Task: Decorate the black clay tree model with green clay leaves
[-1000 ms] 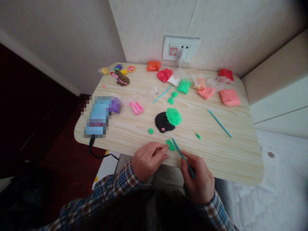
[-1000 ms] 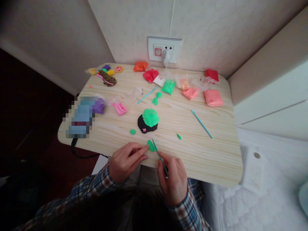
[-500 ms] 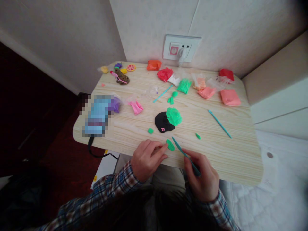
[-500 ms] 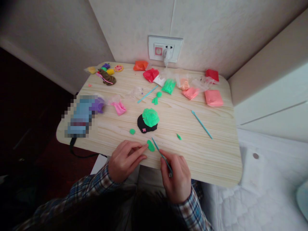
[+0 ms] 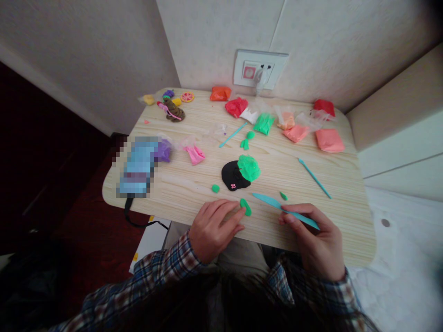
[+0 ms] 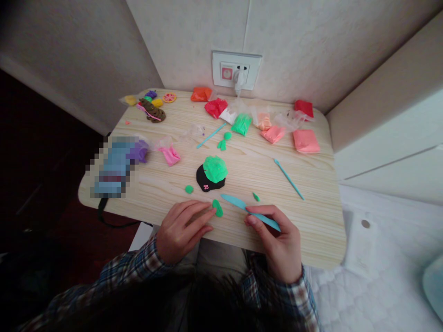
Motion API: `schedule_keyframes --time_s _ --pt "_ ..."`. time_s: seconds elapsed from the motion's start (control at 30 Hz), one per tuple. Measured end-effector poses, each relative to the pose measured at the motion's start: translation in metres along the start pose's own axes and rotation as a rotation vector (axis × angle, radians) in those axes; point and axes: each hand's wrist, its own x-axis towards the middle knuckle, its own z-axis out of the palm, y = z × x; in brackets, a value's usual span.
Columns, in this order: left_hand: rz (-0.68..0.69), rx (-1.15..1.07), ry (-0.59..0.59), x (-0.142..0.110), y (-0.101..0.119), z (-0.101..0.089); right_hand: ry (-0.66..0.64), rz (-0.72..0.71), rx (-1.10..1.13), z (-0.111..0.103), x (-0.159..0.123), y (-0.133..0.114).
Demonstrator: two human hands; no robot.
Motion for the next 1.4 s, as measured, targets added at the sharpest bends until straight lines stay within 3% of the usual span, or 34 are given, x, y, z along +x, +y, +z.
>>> schedule_keyframes --time_s 0.23,0.57,0.93,1.4 --pt "0.102 0.005 -0.081 0.002 -0.002 0.002 -0.030 0.069 0.264 0.006 0.012 -0.007" --pt "0.334 -0.023 -0.134 0.006 -0.021 -0.004 -0.190 0.120 0.109 -0.009 0.023 -0.011" --pt "0.309 -0.026 -0.142 0.007 -0.019 -0.002 -0.265 0.133 0.040 -0.009 0.033 -0.018" --pt "0.285 -0.080 -0.104 0.006 -0.020 -0.001 -0.249 0.130 -0.055 -0.007 0.033 -0.019"
